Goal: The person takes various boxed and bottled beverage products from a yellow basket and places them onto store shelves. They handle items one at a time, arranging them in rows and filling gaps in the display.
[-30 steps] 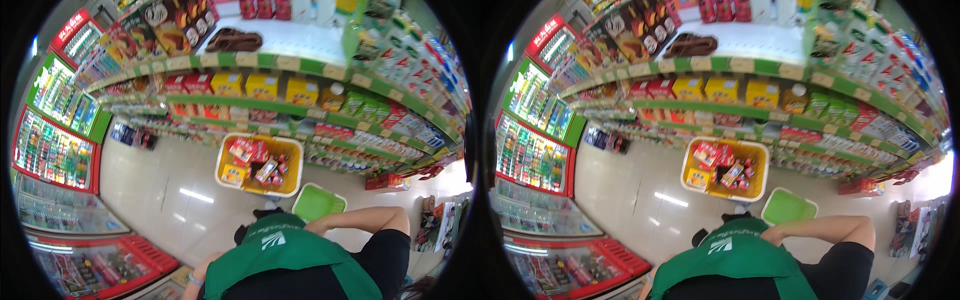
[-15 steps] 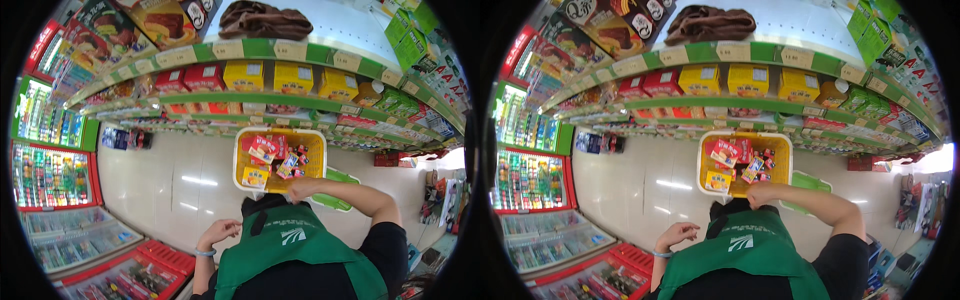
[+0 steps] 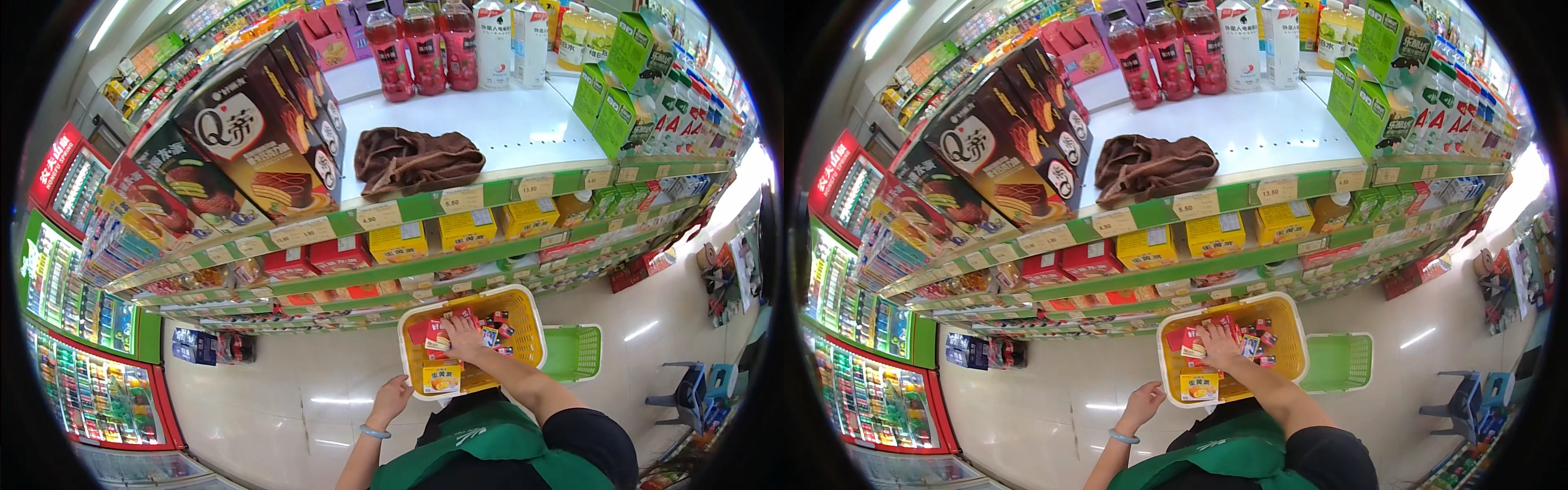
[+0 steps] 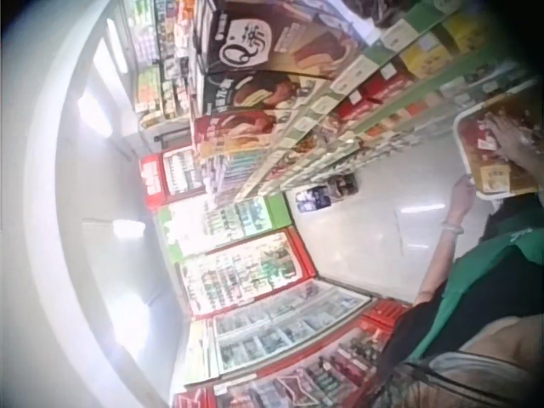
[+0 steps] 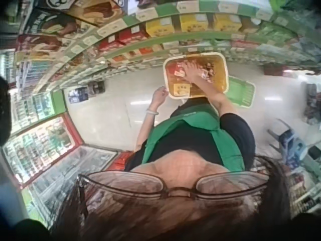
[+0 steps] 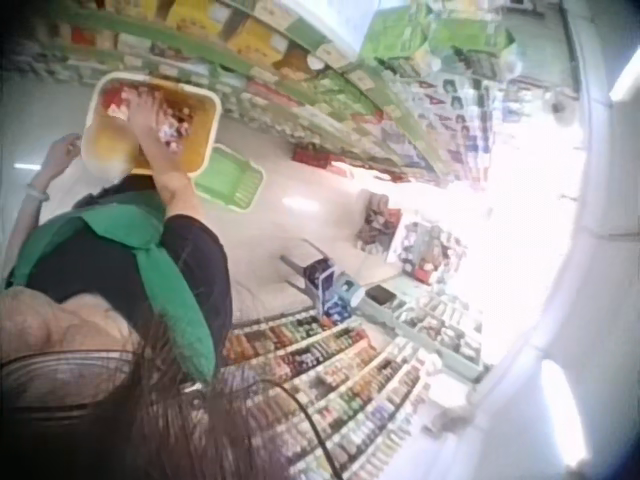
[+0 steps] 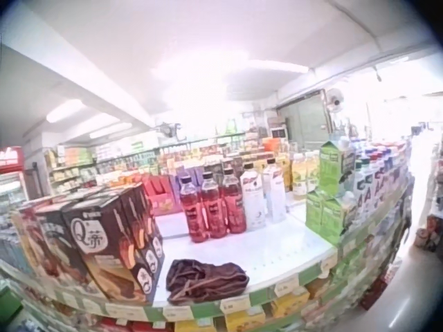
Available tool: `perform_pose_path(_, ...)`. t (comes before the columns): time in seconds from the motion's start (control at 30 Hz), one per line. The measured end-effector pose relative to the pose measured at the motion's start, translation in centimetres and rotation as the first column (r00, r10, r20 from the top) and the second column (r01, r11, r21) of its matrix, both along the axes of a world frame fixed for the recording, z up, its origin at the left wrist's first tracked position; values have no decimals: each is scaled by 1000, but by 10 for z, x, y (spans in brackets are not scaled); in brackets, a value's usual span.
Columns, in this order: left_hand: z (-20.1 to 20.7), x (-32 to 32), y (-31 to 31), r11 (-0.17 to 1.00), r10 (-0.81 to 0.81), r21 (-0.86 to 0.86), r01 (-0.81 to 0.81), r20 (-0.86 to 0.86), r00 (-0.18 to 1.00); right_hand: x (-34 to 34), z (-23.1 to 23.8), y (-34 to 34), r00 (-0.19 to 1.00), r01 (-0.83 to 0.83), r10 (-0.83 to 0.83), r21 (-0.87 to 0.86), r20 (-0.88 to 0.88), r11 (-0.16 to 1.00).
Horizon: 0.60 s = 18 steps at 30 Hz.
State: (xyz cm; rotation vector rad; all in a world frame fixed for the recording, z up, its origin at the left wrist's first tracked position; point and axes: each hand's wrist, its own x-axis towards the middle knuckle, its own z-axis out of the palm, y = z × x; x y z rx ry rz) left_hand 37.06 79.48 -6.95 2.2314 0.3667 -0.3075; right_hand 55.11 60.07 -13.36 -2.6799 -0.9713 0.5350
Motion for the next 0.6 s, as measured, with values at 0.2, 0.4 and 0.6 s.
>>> perform_pose_path(0.2, 40, 35, -4, 974, 137, -208, -94, 204, 969, -15, 139, -16, 926, -375, 343, 277, 159, 885)
perform_pose_path(0.4, 137, 62, -25, 534, 326, -845, -5, 201, 924, 21, 295, -25, 776, -620, 462, 382, 430, 686)
perform_pose_path(0.6, 175, 50, -35, 407, 453, -913, -31, 172, 875, 162, 388, 18, 698, -236, -206, 491, 686, 839)
